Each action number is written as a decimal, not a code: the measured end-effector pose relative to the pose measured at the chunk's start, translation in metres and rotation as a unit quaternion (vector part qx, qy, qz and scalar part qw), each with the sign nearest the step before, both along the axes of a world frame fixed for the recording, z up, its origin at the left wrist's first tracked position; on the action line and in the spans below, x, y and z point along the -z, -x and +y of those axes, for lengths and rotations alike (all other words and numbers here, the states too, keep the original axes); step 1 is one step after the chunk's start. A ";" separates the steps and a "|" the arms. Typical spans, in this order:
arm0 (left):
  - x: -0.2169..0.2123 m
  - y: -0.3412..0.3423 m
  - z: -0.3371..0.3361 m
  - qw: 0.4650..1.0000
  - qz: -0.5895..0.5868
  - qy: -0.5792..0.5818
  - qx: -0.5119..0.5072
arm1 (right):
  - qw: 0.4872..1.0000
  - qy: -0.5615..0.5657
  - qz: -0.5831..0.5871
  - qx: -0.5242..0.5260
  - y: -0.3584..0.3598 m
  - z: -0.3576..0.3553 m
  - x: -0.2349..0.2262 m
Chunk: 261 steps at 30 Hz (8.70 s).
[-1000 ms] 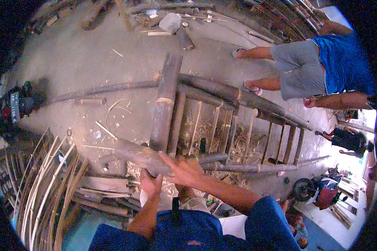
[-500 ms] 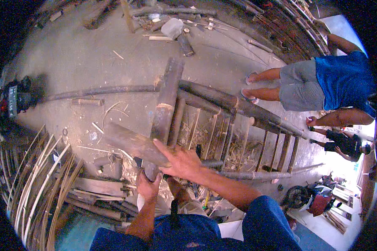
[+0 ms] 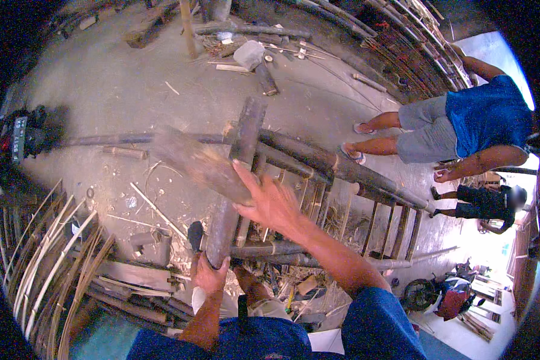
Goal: The person assembles a bamboo frame by hand, fitting pre-cut bamboo poles into a ladder-like structure. They repeatedly align and insert pieces, then lift and reposition the frame to continue assembly.
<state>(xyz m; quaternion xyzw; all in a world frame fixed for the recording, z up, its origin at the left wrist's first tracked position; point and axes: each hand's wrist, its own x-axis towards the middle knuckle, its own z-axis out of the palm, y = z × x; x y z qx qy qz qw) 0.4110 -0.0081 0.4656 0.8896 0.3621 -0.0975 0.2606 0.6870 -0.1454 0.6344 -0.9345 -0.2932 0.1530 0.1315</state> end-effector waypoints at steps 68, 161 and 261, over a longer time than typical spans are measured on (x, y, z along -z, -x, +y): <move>-0.002 0.028 0.001 0.888 0.015 0.159 -0.430 | 0.969 -0.028 0.198 0.143 0.081 -0.046 0.074; 0.108 0.058 -0.010 0.924 -0.083 -0.130 -0.350 | 0.958 0.080 0.270 0.053 0.191 -0.064 0.027; 0.032 -0.321 0.040 0.876 0.071 0.443 0.179 | 0.240 -0.053 0.321 0.915 0.483 0.216 0.141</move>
